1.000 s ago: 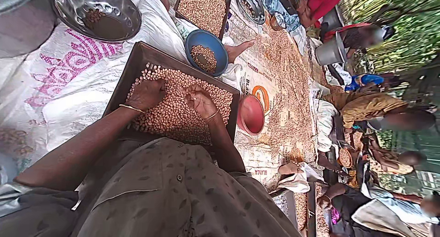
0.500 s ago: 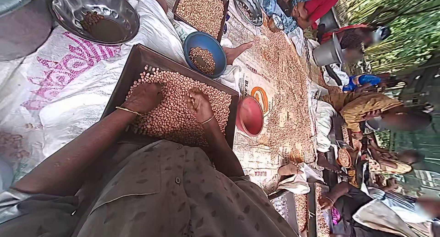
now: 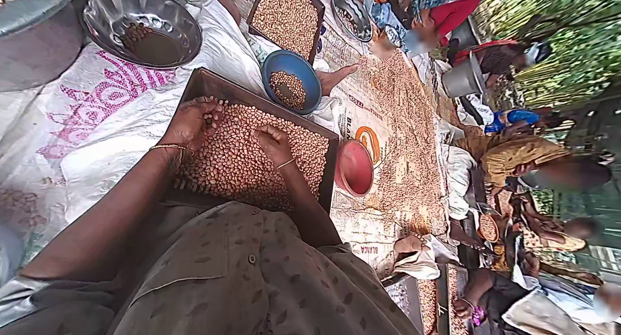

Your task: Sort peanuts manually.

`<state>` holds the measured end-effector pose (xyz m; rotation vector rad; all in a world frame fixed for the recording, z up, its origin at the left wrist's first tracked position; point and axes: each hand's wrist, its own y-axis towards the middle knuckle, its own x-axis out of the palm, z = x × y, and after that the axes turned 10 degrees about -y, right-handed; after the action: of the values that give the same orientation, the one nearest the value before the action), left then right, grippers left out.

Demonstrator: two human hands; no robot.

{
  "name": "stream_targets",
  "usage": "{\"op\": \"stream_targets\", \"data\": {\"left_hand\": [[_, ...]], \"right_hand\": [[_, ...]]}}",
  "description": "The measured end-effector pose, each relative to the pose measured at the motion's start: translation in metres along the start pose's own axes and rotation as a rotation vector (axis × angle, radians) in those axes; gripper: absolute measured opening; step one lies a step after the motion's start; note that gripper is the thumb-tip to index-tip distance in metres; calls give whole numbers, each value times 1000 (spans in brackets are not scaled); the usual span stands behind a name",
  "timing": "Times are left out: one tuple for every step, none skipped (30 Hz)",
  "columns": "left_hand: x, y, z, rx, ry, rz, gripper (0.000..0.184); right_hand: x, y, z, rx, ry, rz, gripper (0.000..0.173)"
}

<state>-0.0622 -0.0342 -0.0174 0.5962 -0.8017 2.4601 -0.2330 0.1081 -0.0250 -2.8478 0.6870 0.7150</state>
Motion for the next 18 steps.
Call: {"op": "stream_targets", "data": {"left_hand": [[0,-1,0,-23,21,3,20],[0,-1,-1,-34,42,-2,19],[0,-2,-2,-32,69,-13,19],[1,-3,-3,-24,102,-23,19],[1,-3,-3,-10,134,-42,20],[2,-2,-3,3,166,-58,20],[2,-3,-3,14,196,-68,20],[2,-3,-3,25,215,-76,21],[1,-3,-4,37,220,-84,21],[1,-3,-4,42,214,-84,21],[1,-4,-4,37,191,-77,21],[1,-4,-3,16,146,-70,21],[0,-4,-2,-25,86,-70,22],[0,-3,1,-81,8,-72,22],[-1,-2,6,-137,-80,-83,23],[-1,-1,12,-184,-169,-99,24],[2,-2,20,-206,-239,-104,24],[6,-3,28,-198,-286,-100,23]], "right_hand": [[-6,1,-2,73,317,1,13],[-14,1,-4,122,507,-17,17],[-20,4,-5,147,582,-39,20],[-25,8,-7,173,580,-43,25],[-26,13,-13,204,516,-19,29],[-24,21,-22,228,420,25,31],[-20,29,-29,215,279,64,31],[-17,38,-31,150,77,78,31],[-15,45,-32,79,-179,78,30],[-14,51,-37,53,-423,58,30],[-9,56,-43,66,-639,40,31],[-1,58,-47,115,-820,18,33],[9,58,-49,171,-958,6,36],[19,58,-47,204,-1053,9,38],[27,57,-42,217,-1106,23,39],[31,57,-39,219,-1129,37,39],[32,57,-37,210,-1125,56,38],[31,57,-35,200,-1105,70,35]]}}
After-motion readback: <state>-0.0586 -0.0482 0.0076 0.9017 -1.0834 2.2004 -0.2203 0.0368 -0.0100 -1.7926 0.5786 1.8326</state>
